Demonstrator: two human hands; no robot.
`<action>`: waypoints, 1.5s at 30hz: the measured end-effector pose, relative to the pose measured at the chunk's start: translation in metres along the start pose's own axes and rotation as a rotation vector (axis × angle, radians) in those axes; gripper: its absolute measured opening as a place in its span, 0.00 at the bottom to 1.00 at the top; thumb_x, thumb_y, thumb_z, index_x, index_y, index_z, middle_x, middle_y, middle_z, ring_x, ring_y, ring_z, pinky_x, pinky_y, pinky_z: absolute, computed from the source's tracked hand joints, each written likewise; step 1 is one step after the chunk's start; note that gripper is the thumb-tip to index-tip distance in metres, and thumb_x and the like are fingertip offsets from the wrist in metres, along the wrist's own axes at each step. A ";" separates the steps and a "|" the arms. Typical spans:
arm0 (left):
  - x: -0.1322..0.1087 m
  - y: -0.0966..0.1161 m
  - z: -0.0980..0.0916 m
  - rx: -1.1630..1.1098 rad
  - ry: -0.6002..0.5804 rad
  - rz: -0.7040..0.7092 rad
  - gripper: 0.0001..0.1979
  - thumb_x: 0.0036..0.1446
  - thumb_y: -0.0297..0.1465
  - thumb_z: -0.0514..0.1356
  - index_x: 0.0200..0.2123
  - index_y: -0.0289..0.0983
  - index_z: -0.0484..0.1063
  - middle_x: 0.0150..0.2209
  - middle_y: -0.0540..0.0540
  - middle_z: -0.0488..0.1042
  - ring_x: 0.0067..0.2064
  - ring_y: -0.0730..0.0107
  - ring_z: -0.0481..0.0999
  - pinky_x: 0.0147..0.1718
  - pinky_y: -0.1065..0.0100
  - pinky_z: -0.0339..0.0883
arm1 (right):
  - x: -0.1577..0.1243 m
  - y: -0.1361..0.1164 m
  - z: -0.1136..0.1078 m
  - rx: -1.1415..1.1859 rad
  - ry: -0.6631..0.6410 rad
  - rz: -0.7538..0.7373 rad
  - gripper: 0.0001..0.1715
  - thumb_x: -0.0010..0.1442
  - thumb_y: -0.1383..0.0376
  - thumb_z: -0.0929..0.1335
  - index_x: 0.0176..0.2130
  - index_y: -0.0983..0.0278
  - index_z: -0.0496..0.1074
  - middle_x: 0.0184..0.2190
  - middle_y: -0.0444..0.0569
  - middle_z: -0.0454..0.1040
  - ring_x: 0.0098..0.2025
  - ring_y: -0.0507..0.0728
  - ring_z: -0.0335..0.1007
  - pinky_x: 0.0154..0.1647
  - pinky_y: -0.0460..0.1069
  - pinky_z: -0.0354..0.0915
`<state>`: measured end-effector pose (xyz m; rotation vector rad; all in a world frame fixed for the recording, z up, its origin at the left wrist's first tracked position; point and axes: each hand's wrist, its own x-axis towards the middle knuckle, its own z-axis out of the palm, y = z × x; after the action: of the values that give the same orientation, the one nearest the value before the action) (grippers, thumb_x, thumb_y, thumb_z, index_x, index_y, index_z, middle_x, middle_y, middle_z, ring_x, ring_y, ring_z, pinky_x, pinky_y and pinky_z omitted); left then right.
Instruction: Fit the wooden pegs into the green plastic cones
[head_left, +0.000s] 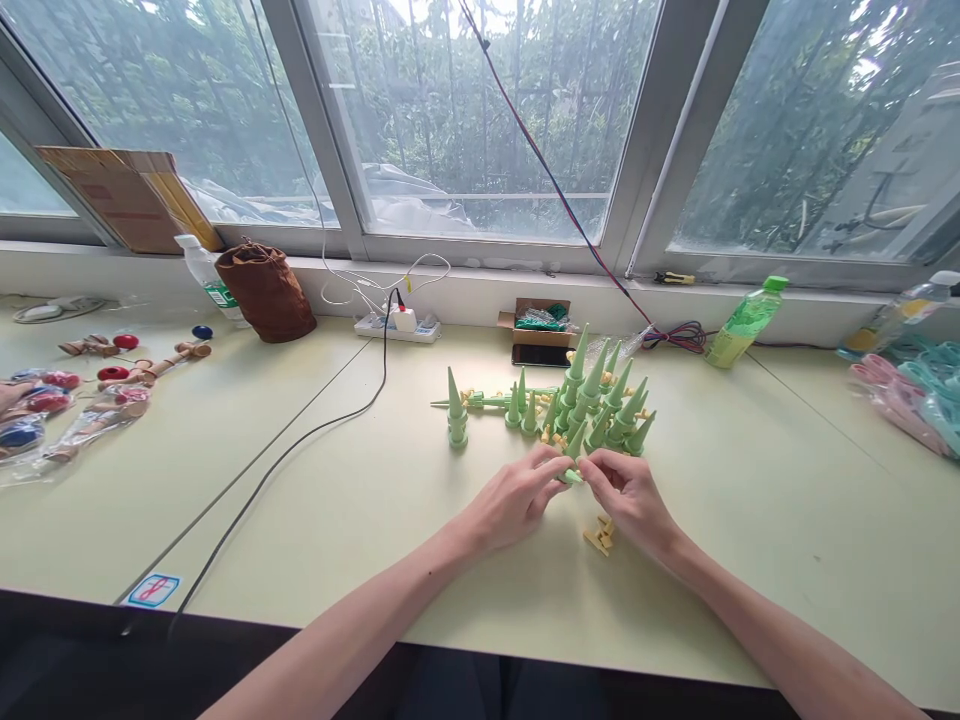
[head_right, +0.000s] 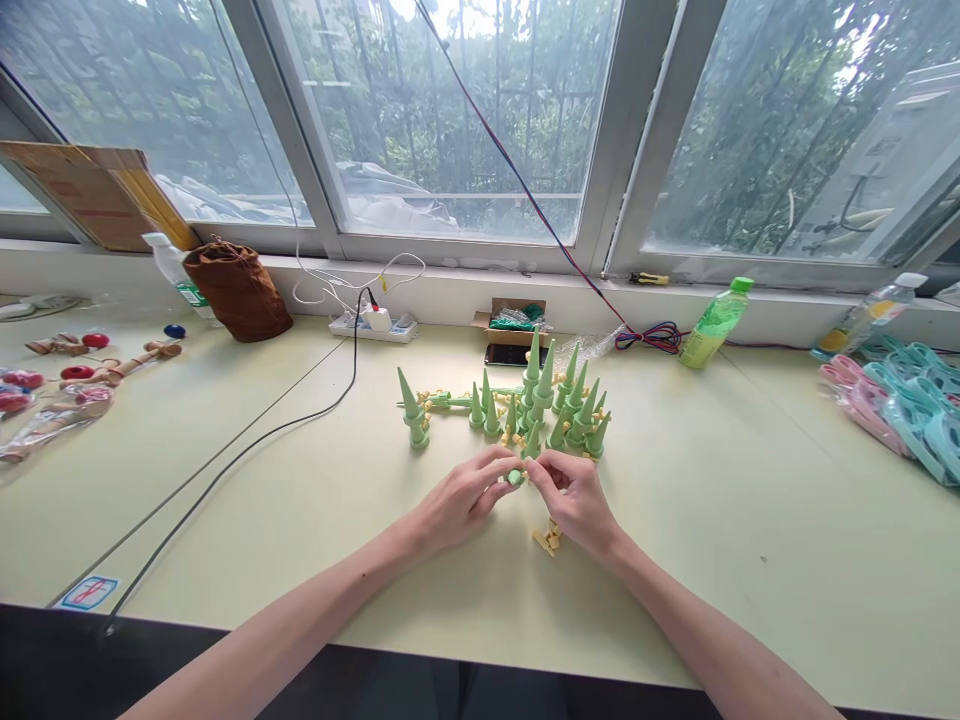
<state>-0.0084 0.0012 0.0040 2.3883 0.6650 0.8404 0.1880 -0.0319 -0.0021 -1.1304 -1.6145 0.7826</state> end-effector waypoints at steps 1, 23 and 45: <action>0.000 0.000 0.000 -0.002 0.012 -0.006 0.16 0.67 0.26 0.50 0.55 0.40 0.67 0.50 0.40 0.70 0.44 0.65 0.75 0.41 0.64 0.70 | 0.000 0.001 0.000 0.014 0.005 0.008 0.21 0.67 0.55 0.65 0.26 0.64 0.67 0.19 0.40 0.56 0.20 0.49 0.49 0.19 0.46 0.49; 0.009 0.006 -0.005 -0.722 -0.048 -0.448 0.22 0.62 0.50 0.56 0.31 0.35 0.68 0.22 0.52 0.69 0.16 0.79 0.66 0.15 0.75 0.57 | -0.001 0.002 0.003 0.076 0.061 -0.045 0.16 0.67 0.56 0.66 0.31 0.63 0.69 0.17 0.38 0.58 0.17 0.49 0.52 0.17 0.46 0.51; 0.003 0.004 0.000 -0.172 0.120 -0.038 0.14 0.69 0.33 0.52 0.52 0.40 0.73 0.40 0.43 0.71 0.35 0.71 0.71 0.33 0.71 0.69 | -0.002 0.000 0.000 0.135 0.011 0.021 0.23 0.66 0.53 0.65 0.25 0.63 0.67 0.16 0.39 0.56 0.17 0.48 0.49 0.17 0.46 0.49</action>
<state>-0.0054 -0.0005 0.0079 2.1788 0.6543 0.9898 0.1879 -0.0334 -0.0030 -1.0548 -1.5188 0.8843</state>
